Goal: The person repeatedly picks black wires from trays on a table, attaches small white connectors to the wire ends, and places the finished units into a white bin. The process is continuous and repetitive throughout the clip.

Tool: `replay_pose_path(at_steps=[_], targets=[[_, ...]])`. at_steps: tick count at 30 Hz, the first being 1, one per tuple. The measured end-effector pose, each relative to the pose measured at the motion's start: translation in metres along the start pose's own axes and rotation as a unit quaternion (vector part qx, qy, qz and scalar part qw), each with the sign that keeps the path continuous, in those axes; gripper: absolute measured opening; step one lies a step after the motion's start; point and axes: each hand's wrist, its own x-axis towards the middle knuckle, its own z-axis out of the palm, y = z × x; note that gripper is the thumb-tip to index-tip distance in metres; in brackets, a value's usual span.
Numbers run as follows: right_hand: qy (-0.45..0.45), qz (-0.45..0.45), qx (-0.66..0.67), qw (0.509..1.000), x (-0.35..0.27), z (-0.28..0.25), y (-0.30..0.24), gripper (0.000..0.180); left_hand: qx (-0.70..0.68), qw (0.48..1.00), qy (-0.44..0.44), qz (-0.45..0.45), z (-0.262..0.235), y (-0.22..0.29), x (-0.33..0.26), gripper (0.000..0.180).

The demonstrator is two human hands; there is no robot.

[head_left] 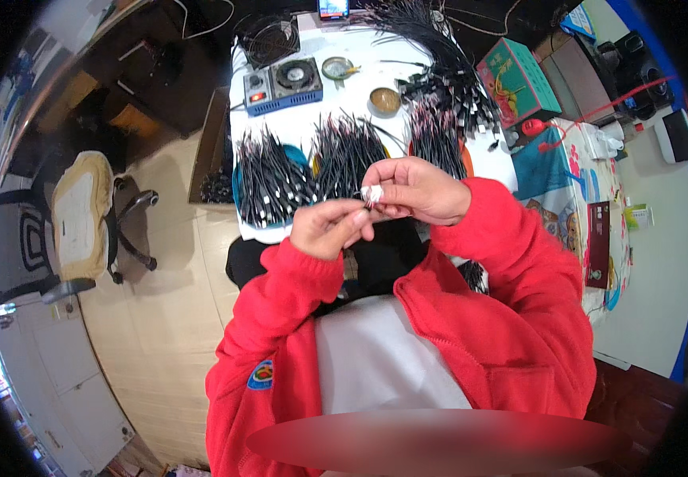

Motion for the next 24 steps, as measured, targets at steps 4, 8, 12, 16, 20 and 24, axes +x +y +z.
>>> replay_pose_path(at_steps=[4, 8, 12, 16, 20, 24], targets=[[0.073, -0.206, -0.617, 0.756, 0.059, -0.087, -0.078, 0.038, 0.006, 0.999, 0.017, 0.031, -0.021, 0.02, 0.004, 0.016], [0.194, -0.089, -0.896, 0.388, 0.154, -0.2, -0.152, 0.057, -0.107, 0.994, -0.005, -0.029, -0.043, 0.041, 0.008, 0.015], [0.17, -0.003, -0.946, 0.276, 0.221, -0.27, -0.177, 0.07, -0.073, 0.997, 0.005, -0.03, -0.057, 0.046, 0.014, 0.013], [0.17, 0.039, -0.955, 0.24, 0.249, -0.287, -0.191, 0.073, -0.084, 0.994, 0.018, -0.063, -0.069, 0.045, 0.024, 0.013], [0.391, -0.062, -0.864, 0.311, 0.234, -0.286, -0.225, 0.033, -0.081, 0.994, 0.014, -0.068, -0.071, 0.042, 0.033, 0.014], [0.408, -0.074, -0.848, 0.329, 0.183, -0.289, -0.246, 0.034, -0.075, 0.996, 0.004, -0.049, -0.062, 0.041, 0.034, 0.015]])
